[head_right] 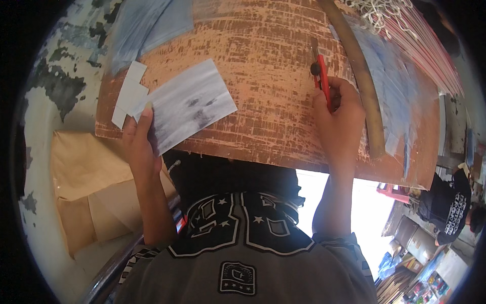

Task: The person cuts small rectangular pieces from a larger translucent plastic sheet using a red utility knife and a wooden ruler. They measure and trim the plastic into uniform sizes, then fold and stack the cut pieces on the workbench.

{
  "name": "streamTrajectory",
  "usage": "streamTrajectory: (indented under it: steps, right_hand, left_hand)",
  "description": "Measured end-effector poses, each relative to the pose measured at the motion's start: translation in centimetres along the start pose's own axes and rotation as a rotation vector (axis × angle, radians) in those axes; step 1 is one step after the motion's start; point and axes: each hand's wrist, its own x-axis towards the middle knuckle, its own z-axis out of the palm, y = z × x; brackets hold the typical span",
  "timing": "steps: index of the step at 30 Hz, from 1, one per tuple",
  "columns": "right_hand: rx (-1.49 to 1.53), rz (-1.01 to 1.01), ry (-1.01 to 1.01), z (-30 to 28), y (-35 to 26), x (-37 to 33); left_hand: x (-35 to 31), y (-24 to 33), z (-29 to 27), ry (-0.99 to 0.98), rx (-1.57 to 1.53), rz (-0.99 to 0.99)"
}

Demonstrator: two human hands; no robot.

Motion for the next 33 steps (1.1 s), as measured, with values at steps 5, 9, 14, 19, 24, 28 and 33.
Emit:
streamTrajectory:
  steps: [5, 9, 14, 19, 24, 28, 33]
  right_hand:
    - [0.519, 0.055, -0.236, 1.2, -3.0, -0.4]
    - [0.703, 0.082, -0.342, 3.7, -5.0, -1.7]
    - [0.689, -0.013, -0.297, 3.8, -4.7, -1.4]
    - [0.435, -0.063, -0.25, 2.0, -4.4, -1.4]
    - [0.406, -0.168, -0.306, 2.1, -3.7, -2.2]
    - [0.367, -0.231, -0.303, 2.8, -3.1, -2.6]
    - [0.336, -0.224, -0.302, 2.7, -4.0, -2.6]
  left_hand:
    - [-1.0, -1.8, -2.2, -0.01, -0.117, -0.079]
    - [-2.0, -2.2, -1.5, 0.011, -0.105, -0.057]
    - [-1.2, -0.4, 2.4, -0.035, -0.159, -0.039]
    - [-0.5, -1.6, 4.7, -0.139, -0.133, -0.036]
    - [-0.6, -2.9, 5.8, -0.158, -0.051, -0.041]
    - [-0.6, -2.9, 5.8, -0.166, -0.037, -0.038]
    - [-0.5, -3.1, 5.6, -0.159, -0.038, -0.044]
